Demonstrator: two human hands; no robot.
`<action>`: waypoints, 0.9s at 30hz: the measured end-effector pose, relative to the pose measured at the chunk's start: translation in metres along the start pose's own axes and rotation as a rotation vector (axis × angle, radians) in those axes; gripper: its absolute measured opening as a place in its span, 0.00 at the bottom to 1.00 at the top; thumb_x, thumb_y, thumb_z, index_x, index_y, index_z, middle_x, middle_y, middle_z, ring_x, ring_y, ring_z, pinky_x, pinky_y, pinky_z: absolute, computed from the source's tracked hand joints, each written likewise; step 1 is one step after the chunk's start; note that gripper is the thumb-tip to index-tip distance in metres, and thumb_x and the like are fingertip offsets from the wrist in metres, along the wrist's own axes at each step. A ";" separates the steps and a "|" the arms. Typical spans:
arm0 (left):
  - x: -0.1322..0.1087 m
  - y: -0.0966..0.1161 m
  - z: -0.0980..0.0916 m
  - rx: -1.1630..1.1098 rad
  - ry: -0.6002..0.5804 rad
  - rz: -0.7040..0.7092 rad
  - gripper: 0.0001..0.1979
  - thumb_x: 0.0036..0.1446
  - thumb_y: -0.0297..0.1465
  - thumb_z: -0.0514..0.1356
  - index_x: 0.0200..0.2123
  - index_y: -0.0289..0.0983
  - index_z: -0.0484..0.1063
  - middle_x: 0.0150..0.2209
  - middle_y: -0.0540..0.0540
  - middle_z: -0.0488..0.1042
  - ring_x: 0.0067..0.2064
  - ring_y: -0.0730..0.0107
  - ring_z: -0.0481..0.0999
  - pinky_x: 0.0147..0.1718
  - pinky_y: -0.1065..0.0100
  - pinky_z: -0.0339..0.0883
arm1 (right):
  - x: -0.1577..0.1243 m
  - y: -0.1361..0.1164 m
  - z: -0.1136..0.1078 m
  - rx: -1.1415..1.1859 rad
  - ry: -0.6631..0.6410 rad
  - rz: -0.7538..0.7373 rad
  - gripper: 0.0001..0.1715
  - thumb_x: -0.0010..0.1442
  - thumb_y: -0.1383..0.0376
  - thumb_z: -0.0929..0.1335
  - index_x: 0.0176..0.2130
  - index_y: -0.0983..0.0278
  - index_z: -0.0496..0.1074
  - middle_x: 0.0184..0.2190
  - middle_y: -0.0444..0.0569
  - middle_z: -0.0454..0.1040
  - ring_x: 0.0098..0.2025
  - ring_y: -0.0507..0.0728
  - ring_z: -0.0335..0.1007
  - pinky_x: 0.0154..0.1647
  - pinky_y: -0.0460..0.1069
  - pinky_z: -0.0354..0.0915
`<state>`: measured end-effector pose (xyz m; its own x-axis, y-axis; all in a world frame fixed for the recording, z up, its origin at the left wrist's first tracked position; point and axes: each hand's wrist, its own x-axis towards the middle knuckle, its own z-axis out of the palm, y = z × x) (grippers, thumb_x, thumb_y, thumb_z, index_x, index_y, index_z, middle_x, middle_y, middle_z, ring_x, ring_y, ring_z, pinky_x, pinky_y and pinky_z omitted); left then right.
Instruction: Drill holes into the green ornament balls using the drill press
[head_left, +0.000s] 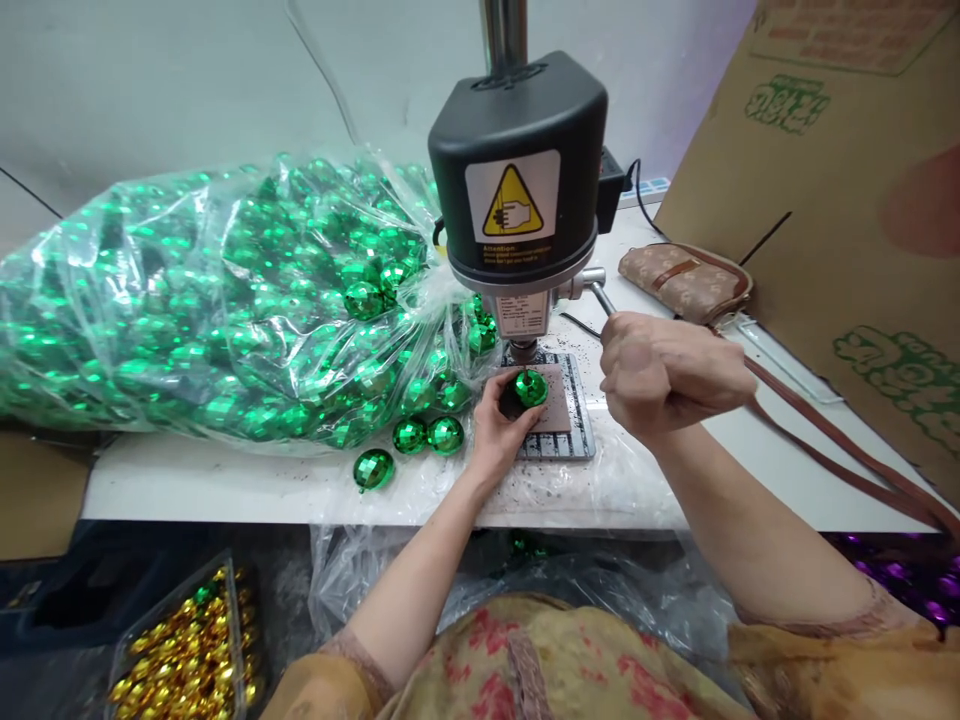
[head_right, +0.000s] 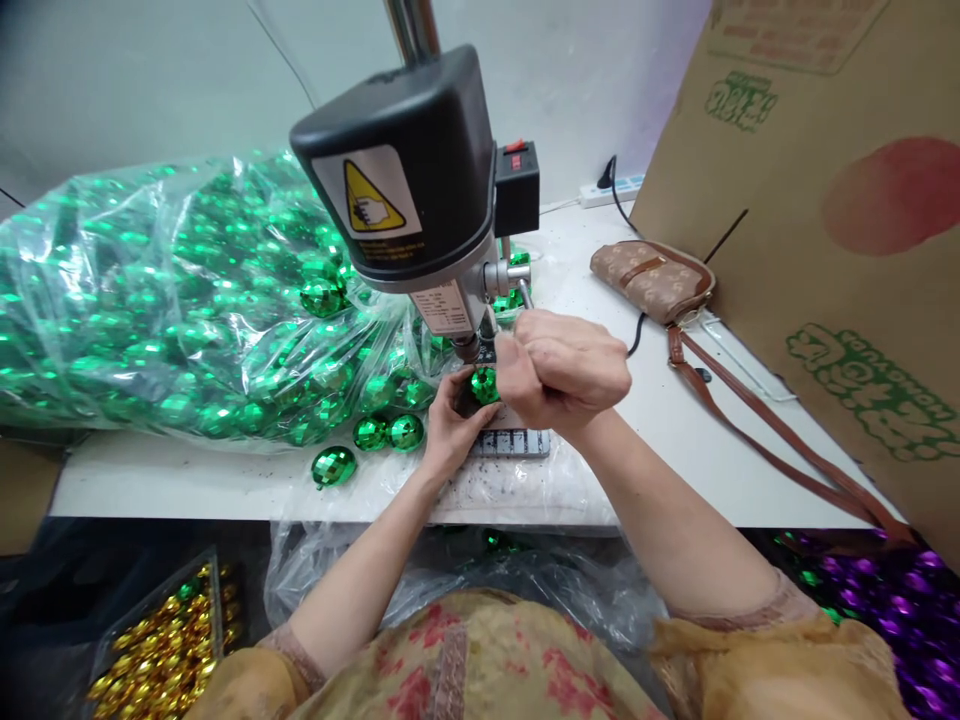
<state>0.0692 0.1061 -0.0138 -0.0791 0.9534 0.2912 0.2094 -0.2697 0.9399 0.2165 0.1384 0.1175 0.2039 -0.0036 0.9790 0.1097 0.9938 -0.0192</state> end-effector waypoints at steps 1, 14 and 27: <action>0.000 -0.001 0.000 0.010 0.002 0.000 0.27 0.51 0.33 0.72 0.54 0.40 0.71 0.53 0.43 0.78 0.56 0.58 0.77 0.59 0.55 0.70 | 0.005 -0.002 0.003 -0.021 0.040 0.055 0.27 0.62 0.75 0.66 0.17 0.64 0.52 0.13 0.36 0.51 0.14 0.43 0.51 0.16 0.46 0.47; -0.049 0.021 -0.015 0.369 0.081 0.457 0.24 0.55 0.36 0.69 0.53 0.37 0.69 0.44 0.41 0.78 0.46 0.61 0.80 0.45 0.60 0.75 | 0.068 0.010 0.021 -0.007 0.112 0.390 0.30 0.59 0.54 0.72 0.15 0.64 0.61 0.12 0.39 0.56 0.15 0.45 0.48 0.19 0.49 0.45; -0.123 0.011 -0.082 0.810 0.093 0.665 0.17 0.64 0.35 0.64 0.55 0.43 0.71 0.45 0.40 0.76 0.46 0.59 0.79 0.44 0.59 0.75 | 0.068 0.005 0.029 0.040 0.194 0.369 0.34 0.61 0.47 0.69 0.15 0.64 0.61 0.12 0.40 0.56 0.15 0.44 0.49 0.21 0.48 0.46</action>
<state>0.0011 -0.0255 -0.0247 0.2237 0.6228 0.7498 0.8245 -0.5311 0.1951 0.2024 0.1467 0.1895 0.4024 0.3366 0.8513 -0.0422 0.9358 -0.3500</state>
